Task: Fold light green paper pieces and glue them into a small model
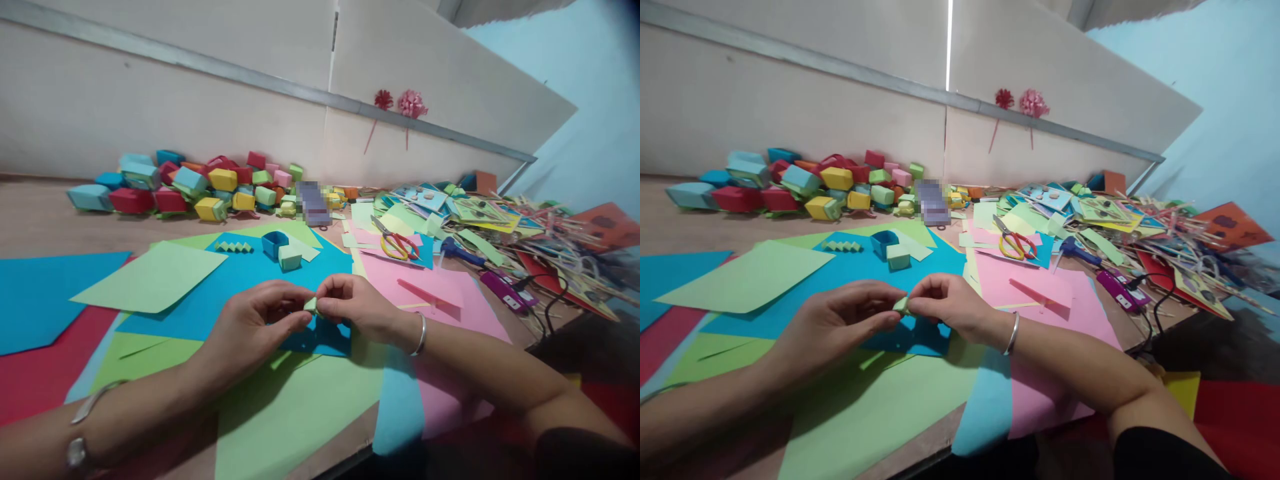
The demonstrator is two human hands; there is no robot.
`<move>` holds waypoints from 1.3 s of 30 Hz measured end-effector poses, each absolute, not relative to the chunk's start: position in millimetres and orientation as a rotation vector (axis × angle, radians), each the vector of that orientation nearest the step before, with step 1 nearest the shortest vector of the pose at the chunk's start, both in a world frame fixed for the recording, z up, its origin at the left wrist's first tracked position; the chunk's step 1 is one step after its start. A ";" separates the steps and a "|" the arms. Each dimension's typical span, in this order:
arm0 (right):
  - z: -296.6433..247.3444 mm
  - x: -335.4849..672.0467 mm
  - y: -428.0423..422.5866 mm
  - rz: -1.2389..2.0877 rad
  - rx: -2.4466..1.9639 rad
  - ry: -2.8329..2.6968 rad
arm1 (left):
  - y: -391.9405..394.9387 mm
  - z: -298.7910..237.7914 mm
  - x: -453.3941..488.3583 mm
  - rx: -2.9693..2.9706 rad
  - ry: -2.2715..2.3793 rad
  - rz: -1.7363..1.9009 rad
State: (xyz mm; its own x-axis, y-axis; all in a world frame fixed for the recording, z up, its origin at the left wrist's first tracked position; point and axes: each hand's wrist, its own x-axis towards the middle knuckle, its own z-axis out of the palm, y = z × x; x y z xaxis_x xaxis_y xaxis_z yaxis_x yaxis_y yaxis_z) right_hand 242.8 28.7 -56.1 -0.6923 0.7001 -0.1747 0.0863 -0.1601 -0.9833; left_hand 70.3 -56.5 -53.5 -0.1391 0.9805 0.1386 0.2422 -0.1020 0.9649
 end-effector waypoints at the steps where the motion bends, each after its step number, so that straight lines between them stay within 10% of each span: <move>1: -55.3 242.6 27.7 1.899 -0.888 -1.686 | -56.7 -54.7 70.2 1.399 1.429 1.299; 39: -67.2 248.2 20.2 0.647 -0.550 -2.206 | -52.2 -52.9 72.6 0.574 1.209 1.240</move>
State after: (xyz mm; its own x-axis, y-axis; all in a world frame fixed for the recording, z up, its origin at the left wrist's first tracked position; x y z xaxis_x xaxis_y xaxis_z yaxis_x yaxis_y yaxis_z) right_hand 248.2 20.2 -67.2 -0.6198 0.5640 0.5457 0.1801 0.7791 -0.6005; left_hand 72.6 -52.2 -52.9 -0.1273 0.9187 -0.3739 -0.3968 0.2983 0.8681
